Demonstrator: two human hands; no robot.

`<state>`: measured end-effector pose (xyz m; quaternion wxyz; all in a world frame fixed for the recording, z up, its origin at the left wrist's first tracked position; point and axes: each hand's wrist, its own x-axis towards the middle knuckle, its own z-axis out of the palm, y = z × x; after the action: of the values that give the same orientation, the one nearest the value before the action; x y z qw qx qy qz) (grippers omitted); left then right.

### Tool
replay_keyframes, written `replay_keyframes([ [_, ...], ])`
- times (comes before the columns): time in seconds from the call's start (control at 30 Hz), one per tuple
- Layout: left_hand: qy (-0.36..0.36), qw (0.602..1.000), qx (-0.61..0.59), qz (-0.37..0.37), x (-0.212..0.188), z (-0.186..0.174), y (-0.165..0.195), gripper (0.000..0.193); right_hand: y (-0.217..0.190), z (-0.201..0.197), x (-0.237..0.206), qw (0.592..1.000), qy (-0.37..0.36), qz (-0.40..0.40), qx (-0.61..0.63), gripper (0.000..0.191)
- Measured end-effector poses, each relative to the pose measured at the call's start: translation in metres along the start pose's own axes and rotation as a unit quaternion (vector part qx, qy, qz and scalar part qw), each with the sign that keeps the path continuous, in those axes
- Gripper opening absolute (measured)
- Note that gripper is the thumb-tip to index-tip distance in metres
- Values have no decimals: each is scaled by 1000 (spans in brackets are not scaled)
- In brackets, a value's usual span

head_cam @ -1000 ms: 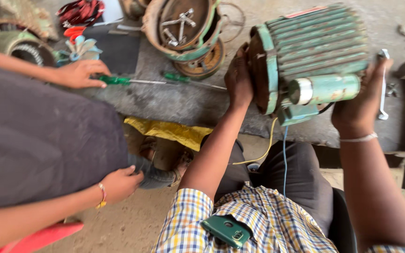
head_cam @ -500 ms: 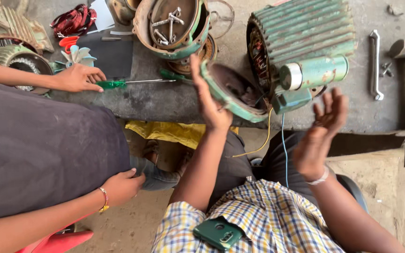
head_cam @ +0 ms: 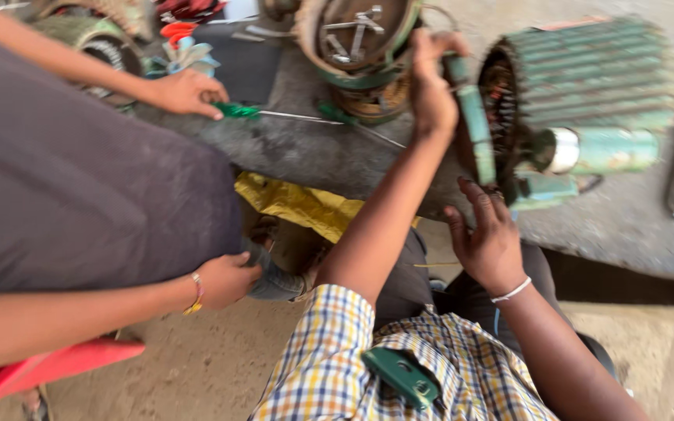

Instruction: The person disassembles an electric motor at a stone workbench. They unscrew bolts from the motor housing with a wrench, tap the housing with a hammer, remove the rear end cover by hand, and use a screwdriver on the motor's terminal box while handling wires and loose parts.

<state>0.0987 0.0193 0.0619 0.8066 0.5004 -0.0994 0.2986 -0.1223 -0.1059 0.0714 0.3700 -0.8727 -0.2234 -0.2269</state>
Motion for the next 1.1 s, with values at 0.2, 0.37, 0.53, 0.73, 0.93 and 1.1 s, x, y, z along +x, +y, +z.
replay_keyframes([
  [0.2, 54, 913, 404, 35, -10, 35, 40, 61, 7, 16, 32, 996, -69, -44, 19, 22],
  [0.37, -7, 969, 239, 59, 10, 39, 27, 58, -6, 29, 44, 990, -36, -86, 107, 23],
  [0.53, -108, 962, 199, 155, 25, 15, 5, 39, -28, 40, 48, 993, -18, -114, 17, 26],
  [0.73, -224, 933, 242, 145, 35, -21, 41, 37, -35, 37, 45, 991, -29, -128, -16, 18],
  [0.93, -285, 819, 498, -16, -8, -100, 107, 40, -27, 21, 37, 988, -44, -147, -4, 22],
  [1.1, -365, 675, 638, 65, -46, -141, 104, 22, -23, 7, 29, 988, -61, -134, 52, 23],
])
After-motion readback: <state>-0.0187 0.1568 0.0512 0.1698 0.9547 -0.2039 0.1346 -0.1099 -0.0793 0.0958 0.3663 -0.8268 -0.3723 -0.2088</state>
